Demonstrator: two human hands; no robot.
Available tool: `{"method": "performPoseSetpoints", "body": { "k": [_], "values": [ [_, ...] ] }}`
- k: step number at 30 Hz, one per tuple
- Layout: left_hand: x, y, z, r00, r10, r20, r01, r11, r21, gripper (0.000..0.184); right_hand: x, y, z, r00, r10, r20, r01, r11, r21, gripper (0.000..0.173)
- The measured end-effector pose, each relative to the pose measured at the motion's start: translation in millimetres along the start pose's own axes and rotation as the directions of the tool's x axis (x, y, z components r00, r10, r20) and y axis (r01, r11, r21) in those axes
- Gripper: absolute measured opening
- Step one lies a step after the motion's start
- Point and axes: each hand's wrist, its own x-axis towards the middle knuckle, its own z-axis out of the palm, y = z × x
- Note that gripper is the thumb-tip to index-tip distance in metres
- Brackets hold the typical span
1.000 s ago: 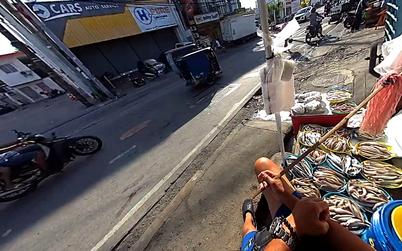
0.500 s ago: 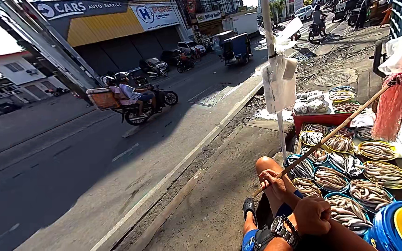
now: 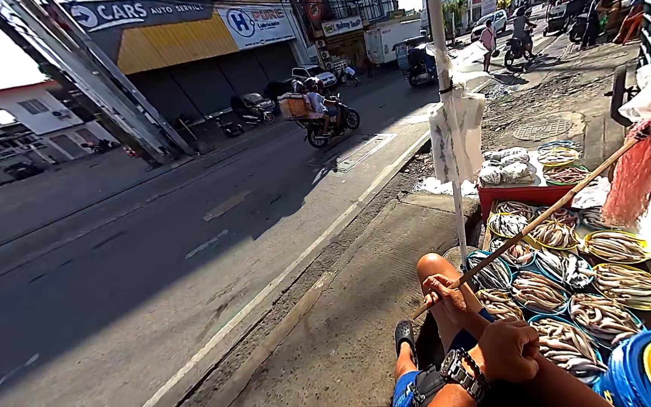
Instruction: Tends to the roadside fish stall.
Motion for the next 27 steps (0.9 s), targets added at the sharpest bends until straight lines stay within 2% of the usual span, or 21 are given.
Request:
{"method": "performPoseSetpoints", "body": {
  "k": [6, 8, 9, 10, 11, 12, 13, 17, 22, 27],
  "values": [
    [0, 0, -2, 1.000, 0.000, 0.013, 0.001, 1.000, -0.014, 0.006, -6, -15, 9, 1.000, 0.021, 0.003, -0.021, 1.000, -0.015, 0.022],
    [-1, 2, -3, 1.000, 0.008, 0.004, -0.008, 1.000, -0.018, 0.007, -31, -65, 51, 0.965, 0.166, -0.205, -0.186, 0.979, -0.080, 0.022],
    [-1, 3, -4, 1.000, 0.013, 0.000, -0.013, 1.000, -0.019, 0.007, -41, -92, 74, 0.901, 0.263, -0.346, -0.323, 0.937, -0.130, 0.022],
    [-1, 3, -4, 1.000, 0.016, -0.001, -0.016, 1.000, -0.017, 0.007, -44, -100, 81, 0.883, 0.285, -0.374, -0.358, 0.923, -0.140, 0.023],
    [-1, 3, -3, 1.000, 0.017, 0.000, -0.017, 1.000, -0.014, 0.007, -43, -86, 68, 0.938, 0.211, -0.274, -0.254, 0.958, -0.131, 0.023],
    [-1, 3, -3, 1.000, 0.016, 0.001, -0.016, 1.000, -0.010, 0.007, -33, -57, 43, 0.993, 0.065, -0.097, -0.072, 0.995, -0.073, 0.025],
    [-1, 3, -3, 1.000, 0.016, 0.000, -0.016, 1.000, -0.010, 0.007, -24, -40, 31, 1.000, 0.009, -0.021, -0.009, 1.000, -0.018, 0.027],
    [-1, 1, -2, 0.999, 0.034, -0.012, -0.034, 0.999, -0.014, 0.007, -22, -42, 36, 0.993, 0.085, -0.088, -0.083, 0.996, 0.024, 0.029],
    [0, 2, -2, 1.000, 0.020, -0.007, -0.020, 1.000, -0.011, 0.006, -6, -9, 10, 1.000, 0.002, -0.004, -0.002, 1.000, -0.003, 0.026],
    [0, 2, -3, 1.000, 0.023, -0.009, -0.023, 1.000, -0.018, 0.007, -9, -17, 14, 1.000, 0.014, 0.002, -0.014, 1.000, -0.023, 0.025]
  ]
}}
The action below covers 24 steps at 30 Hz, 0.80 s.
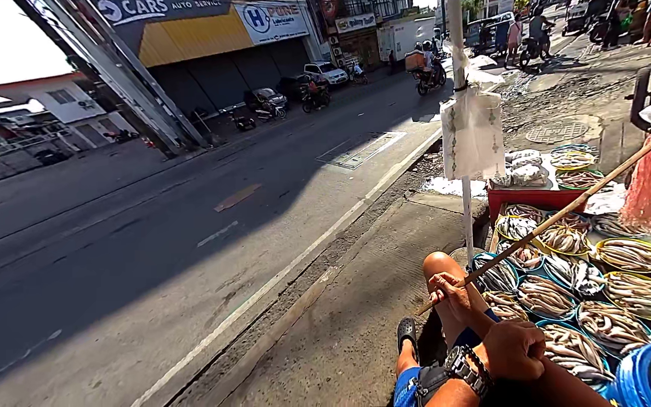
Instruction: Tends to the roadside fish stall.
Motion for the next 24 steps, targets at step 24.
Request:
{"method": "performPoseSetpoints", "body": {
  "k": [24],
  "values": [
    [0, 3, -2, 1.000, -0.009, 0.008, 0.009, 1.000, 0.000, 0.006, -1, -1, 5, 1.000, -0.017, -0.017, 0.017, 1.000, 0.022, 0.027]
  ]
}}
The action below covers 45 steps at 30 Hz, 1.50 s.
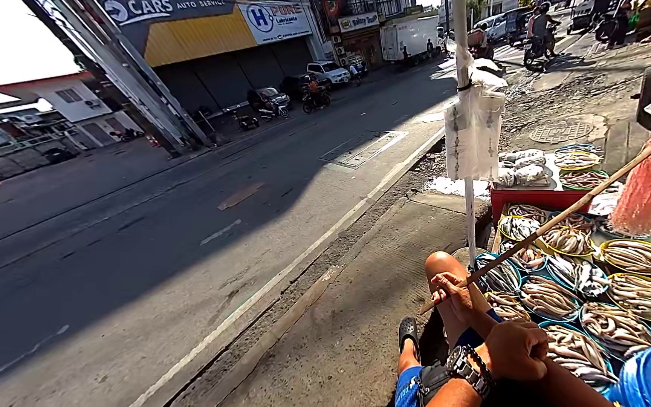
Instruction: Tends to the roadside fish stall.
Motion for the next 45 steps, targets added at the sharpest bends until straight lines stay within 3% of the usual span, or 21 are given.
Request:
{"method": "performPoseSetpoints", "body": {
  "k": [17, 21, 22, 24, 25, 26, 31, 33, 35, 36, 38, 42, 45],
  "values": [
    [-1, -2, 3, 1.000, 0.008, -0.014, -0.008, 1.000, -0.008, 0.007, -3, -10, 3, 0.998, 0.051, -0.032, -0.053, 0.997, -0.061, 0.026],
    [-1, -4, 4, 1.000, 0.011, -0.023, -0.011, 1.000, -0.004, 0.007, -4, -7, 1, 1.000, -0.003, -0.012, 0.002, 0.997, -0.072, 0.026],
    [-1, -3, 4, 1.000, 0.014, -0.025, -0.015, 1.000, -0.004, 0.007, -10, -16, 9, 0.998, 0.029, -0.064, -0.037, 0.992, -0.120, 0.025],
    [-1, -1, 2, 1.000, 0.003, -0.010, -0.003, 1.000, 0.000, 0.007, -23, -49, 36, 0.916, 0.275, -0.291, -0.337, 0.922, -0.189, 0.024],
    [0, 0, 1, 1.000, -0.005, -0.001, 0.005, 1.000, 0.003, 0.006, -17, -22, 15, 0.987, 0.091, -0.134, -0.111, 0.982, -0.150, 0.024],
    [0, 1, 0, 1.000, -0.008, 0.004, 0.008, 1.000, 0.005, 0.006, -7, -4, 0, 1.000, 0.000, -0.022, -0.001, 0.998, -0.057, 0.024],
    [1, 0, 0, 1.000, -0.008, 0.008, 0.008, 1.000, 0.008, 0.006, 3, 5, -5, 0.999, 0.032, 0.005, -0.032, 0.999, 0.014, 0.024],
    [0, -1, 1, 1.000, -0.003, 0.010, 0.002, 1.000, 0.012, 0.007, 1, 6, -6, 0.999, -0.024, 0.037, 0.023, 0.999, 0.023, 0.024],
    [0, -2, 1, 1.000, -0.003, 0.019, 0.003, 1.000, 0.013, 0.007, -17, -26, 15, 1.000, 0.007, -0.026, -0.008, 0.999, -0.032, 0.025],
    [0, -2, 0, 1.000, -0.003, 0.021, 0.003, 1.000, 0.014, 0.007, -35, -67, 46, 0.969, 0.162, -0.188, -0.183, 0.979, -0.095, 0.025],
    [0, -1, 0, 1.000, 0.000, 0.024, -0.001, 1.000, 0.011, 0.008, -56, -108, 75, 0.949, 0.196, -0.248, -0.220, 0.973, -0.073, 0.025],
    [0, 0, 0, 1.000, 0.008, 0.015, -0.009, 1.000, 0.019, 0.007, -63, -109, 75, 0.978, 0.114, -0.176, -0.117, 0.993, -0.005, 0.026],
    [1, 1, 0, 1.000, 0.011, 0.009, -0.012, 1.000, 0.022, 0.007, -54, -105, 74, 0.941, 0.207, -0.267, -0.232, 0.971, -0.063, 0.026]
  ]
}}
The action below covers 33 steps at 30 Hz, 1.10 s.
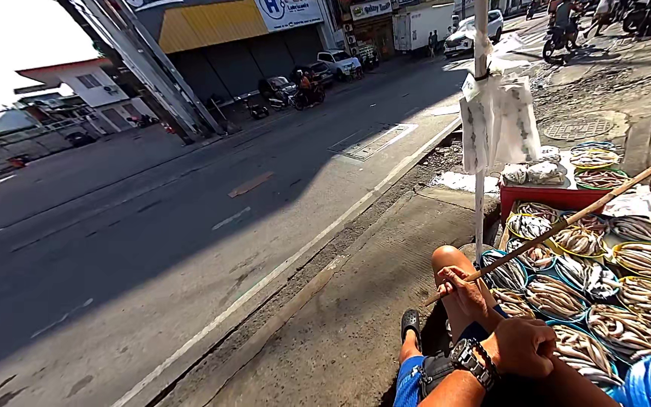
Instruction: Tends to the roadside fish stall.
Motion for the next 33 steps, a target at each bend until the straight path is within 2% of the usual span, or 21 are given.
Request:
{"method": "performPoseSetpoints", "body": {
  "k": [1, 2, 3, 5, 8, 18, 33],
  "values": [
    [0, -1, 0, 1.000, -0.001, 0.004, 0.001, 1.000, -0.002, 0.007, 13, 11, -4, 1.000, 0.018, -0.017, -0.018, 0.999, -0.027, 0.026],
    [0, -2, 1, 1.000, -0.001, 0.008, 0.001, 1.000, -0.001, 0.007, 33, 32, -15, 0.999, -0.009, 0.031, 0.010, 0.999, -0.032, 0.025],
    [0, -2, 1, 1.000, -0.005, 0.013, 0.005, 1.000, 0.001, 0.007, 62, 65, -35, 0.976, -0.136, 0.169, 0.132, 0.991, 0.036, 0.025],
    [1, -2, 1, 1.000, -0.001, 0.009, 0.001, 1.000, 0.000, 0.007, 94, 98, -50, 0.930, -0.247, 0.270, 0.221, 0.967, 0.125, 0.026],
    [1, -3, 2, 1.000, 0.005, 0.007, -0.005, 1.000, -0.005, 0.007, 94, 97, -48, 0.947, -0.214, 0.239, 0.185, 0.973, 0.137, 0.027],
    [0, -4, 4, 1.000, -0.008, -0.003, 0.009, 1.000, 0.003, 0.006, 102, 102, -52, 0.933, -0.252, 0.256, 0.233, 0.967, 0.102, 0.026],
    [0, -1, 3, 1.000, -0.022, -0.003, 0.022, 1.000, -0.007, 0.006, 93, 94, -48, 0.947, -0.231, 0.225, 0.220, 0.973, 0.072, 0.024]
  ]
}}
